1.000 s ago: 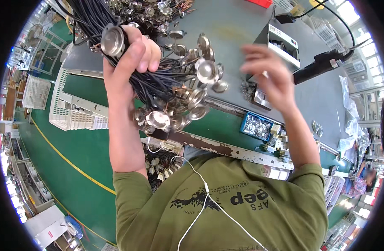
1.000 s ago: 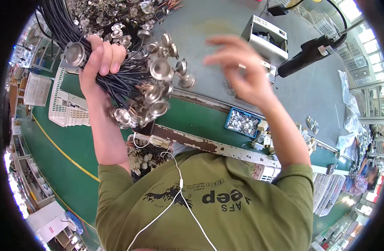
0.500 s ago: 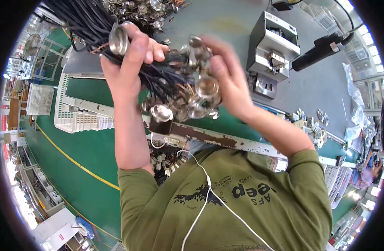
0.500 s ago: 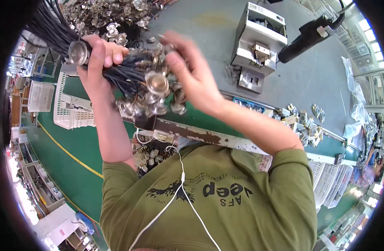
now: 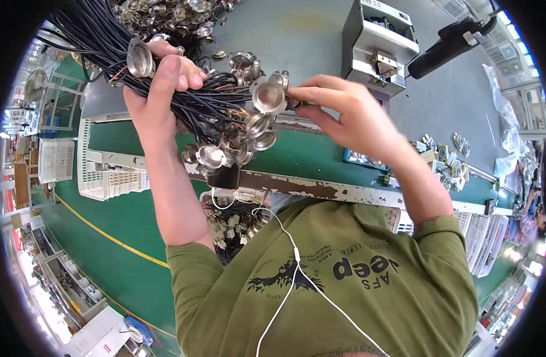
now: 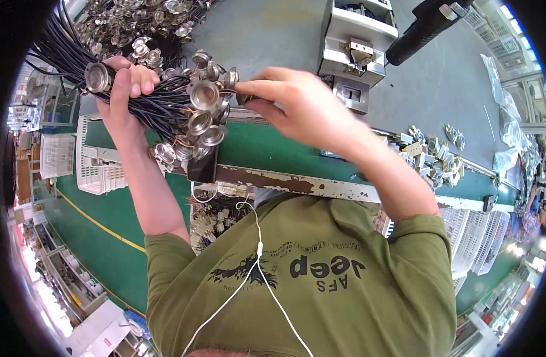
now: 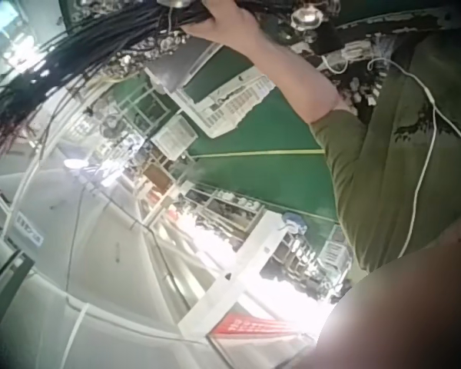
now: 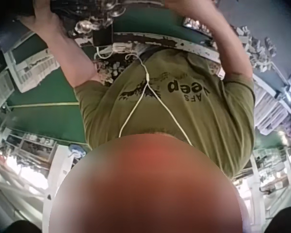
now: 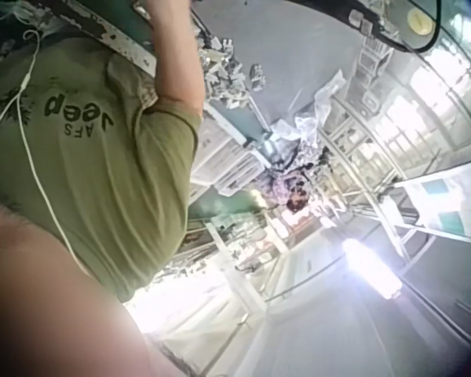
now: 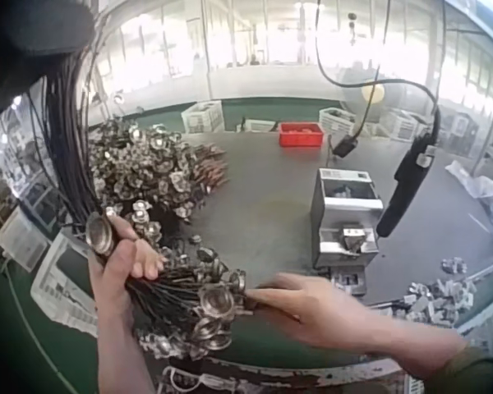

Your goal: Assembling and bundling electrical wire components at a manufacturing station.

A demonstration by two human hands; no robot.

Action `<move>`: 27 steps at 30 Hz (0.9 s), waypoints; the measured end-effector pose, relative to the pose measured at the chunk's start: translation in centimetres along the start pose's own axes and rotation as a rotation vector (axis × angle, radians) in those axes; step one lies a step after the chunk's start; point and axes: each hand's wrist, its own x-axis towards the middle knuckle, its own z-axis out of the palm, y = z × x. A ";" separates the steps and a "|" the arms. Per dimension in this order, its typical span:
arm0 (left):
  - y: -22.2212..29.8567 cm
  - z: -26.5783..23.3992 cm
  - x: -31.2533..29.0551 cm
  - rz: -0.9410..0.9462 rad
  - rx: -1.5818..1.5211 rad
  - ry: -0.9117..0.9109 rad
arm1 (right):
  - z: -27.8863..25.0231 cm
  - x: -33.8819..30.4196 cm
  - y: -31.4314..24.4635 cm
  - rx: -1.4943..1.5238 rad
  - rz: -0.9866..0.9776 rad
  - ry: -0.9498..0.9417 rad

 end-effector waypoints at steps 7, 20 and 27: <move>0.3 0.2 -0.3 -0.015 0.030 -0.141 | -4.3 2.2 1.4 0.344 0.140 -0.179; -0.1 1.3 -0.2 0.003 -0.127 -0.038 | 6.3 -1.4 2.1 0.838 0.362 0.244; -1.4 3.7 -0.1 -0.041 -0.082 -0.045 | 6.7 2.8 -0.5 1.546 0.540 0.542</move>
